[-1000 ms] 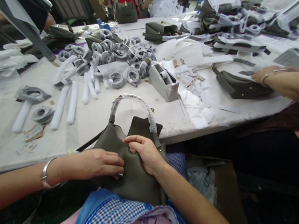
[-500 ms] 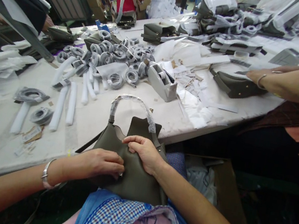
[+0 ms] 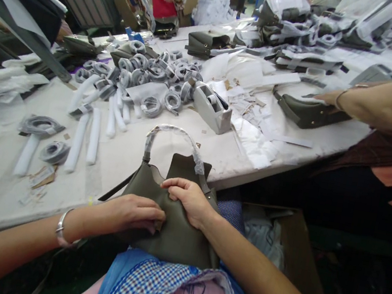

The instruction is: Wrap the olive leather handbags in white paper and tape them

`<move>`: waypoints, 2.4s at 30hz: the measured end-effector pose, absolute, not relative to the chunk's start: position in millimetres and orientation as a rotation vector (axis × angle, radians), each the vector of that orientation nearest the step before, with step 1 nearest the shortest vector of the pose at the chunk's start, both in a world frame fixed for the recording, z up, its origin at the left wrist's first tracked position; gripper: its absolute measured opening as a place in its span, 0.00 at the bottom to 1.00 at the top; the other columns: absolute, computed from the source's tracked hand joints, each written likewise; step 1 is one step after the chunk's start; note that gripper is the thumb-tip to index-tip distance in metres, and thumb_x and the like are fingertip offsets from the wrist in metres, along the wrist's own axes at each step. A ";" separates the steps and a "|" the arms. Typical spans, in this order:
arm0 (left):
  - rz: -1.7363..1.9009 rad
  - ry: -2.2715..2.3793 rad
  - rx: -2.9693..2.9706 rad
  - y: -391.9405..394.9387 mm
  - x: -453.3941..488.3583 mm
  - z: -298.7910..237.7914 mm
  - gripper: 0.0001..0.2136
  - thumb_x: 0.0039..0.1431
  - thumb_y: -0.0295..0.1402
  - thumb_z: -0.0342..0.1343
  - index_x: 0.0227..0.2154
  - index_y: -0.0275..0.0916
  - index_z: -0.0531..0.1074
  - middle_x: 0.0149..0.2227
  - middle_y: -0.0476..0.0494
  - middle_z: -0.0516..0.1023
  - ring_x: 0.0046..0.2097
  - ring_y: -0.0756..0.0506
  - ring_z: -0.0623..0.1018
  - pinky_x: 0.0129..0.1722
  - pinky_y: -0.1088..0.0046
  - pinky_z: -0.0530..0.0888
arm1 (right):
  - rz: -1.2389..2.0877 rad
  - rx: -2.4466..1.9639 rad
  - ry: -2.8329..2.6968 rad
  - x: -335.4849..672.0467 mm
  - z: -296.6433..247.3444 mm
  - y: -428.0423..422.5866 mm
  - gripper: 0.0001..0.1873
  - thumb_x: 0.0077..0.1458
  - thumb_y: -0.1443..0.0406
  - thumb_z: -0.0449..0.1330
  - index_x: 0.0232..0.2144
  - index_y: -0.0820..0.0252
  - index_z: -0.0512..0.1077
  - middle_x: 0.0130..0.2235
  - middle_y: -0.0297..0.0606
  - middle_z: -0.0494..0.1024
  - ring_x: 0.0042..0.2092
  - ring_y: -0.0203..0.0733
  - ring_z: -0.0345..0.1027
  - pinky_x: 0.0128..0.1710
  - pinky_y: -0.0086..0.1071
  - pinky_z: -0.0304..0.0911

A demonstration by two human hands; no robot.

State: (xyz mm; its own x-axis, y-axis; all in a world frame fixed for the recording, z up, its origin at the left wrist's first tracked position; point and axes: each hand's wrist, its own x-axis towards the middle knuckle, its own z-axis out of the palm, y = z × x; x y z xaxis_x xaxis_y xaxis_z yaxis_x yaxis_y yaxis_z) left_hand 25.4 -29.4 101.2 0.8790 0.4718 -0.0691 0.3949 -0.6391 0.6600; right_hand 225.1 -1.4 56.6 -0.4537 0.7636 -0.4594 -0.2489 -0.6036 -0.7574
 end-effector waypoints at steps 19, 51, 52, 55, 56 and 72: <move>0.186 0.645 2.409 -35.6 23.9 90.6 0.08 0.68 0.35 0.50 0.42 0.38 0.72 0.41 0.43 0.77 0.38 0.49 0.77 0.38 0.76 0.71 | 2.070 -1.106 -0.816 226.1 56.7 -2.4 0.13 0.38 0.67 0.65 0.31 0.62 0.79 0.22 0.28 0.68 0.27 0.31 0.53 0.29 0.28 0.48; -0.006 0.676 2.354 -25.3 34.0 120.0 0.06 0.68 0.32 0.49 0.37 0.40 0.69 0.37 0.48 0.75 0.37 0.49 0.74 0.38 0.76 0.70 | 2.020 -1.086 -0.871 229.2 54.6 -3.8 0.13 0.40 0.66 0.64 0.33 0.62 0.79 0.22 0.28 0.66 0.26 0.31 0.52 0.28 0.27 0.47; 0.034 0.709 2.272 -27.2 30.5 122.7 0.07 0.69 0.33 0.48 0.37 0.40 0.69 0.38 0.47 0.74 0.37 0.50 0.74 0.40 0.77 0.70 | 2.025 -1.086 -0.871 229.9 54.0 -4.0 0.13 0.40 0.66 0.64 0.33 0.62 0.79 0.22 0.28 0.67 0.26 0.31 0.53 0.28 0.27 0.47; 0.128 0.784 2.079 -35.1 17.5 129.6 0.08 0.70 0.33 0.46 0.39 0.40 0.70 0.43 0.45 0.74 0.43 0.50 0.75 0.46 0.76 0.70 | 2.035 -1.076 -0.874 231.8 51.5 -4.4 0.13 0.42 0.66 0.64 0.34 0.61 0.79 0.24 0.28 0.68 0.27 0.31 0.53 0.28 0.27 0.47; 0.151 0.810 2.045 -38.4 12.6 130.3 0.08 0.70 0.33 0.46 0.39 0.40 0.70 0.45 0.44 0.74 0.44 0.50 0.75 0.47 0.76 0.70 | 2.034 -1.074 -0.873 232.4 50.7 -4.3 0.12 0.42 0.66 0.64 0.34 0.61 0.79 0.23 0.28 0.67 0.27 0.31 0.53 0.28 0.27 0.47; 0.778 2.315 1.347 -126.7 -140.0 73.8 0.17 0.57 0.49 0.54 0.30 0.39 0.76 0.37 0.43 0.81 0.40 0.41 0.78 0.42 0.66 0.73 | 2.070 -1.218 -0.783 238.5 54.7 -1.6 0.17 0.42 0.59 0.71 0.37 0.58 0.79 0.23 0.27 0.60 0.26 0.31 0.52 0.25 0.25 0.48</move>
State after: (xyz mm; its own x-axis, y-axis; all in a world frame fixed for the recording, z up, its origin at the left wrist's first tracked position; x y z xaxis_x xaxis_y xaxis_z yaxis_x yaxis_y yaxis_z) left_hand -140.0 -126.7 73.8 -0.4866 0.8733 -0.0253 0.6807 0.3971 0.6155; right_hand 238.5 -1.6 54.7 -0.3941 0.7446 -0.5388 -0.2018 -0.6420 -0.7396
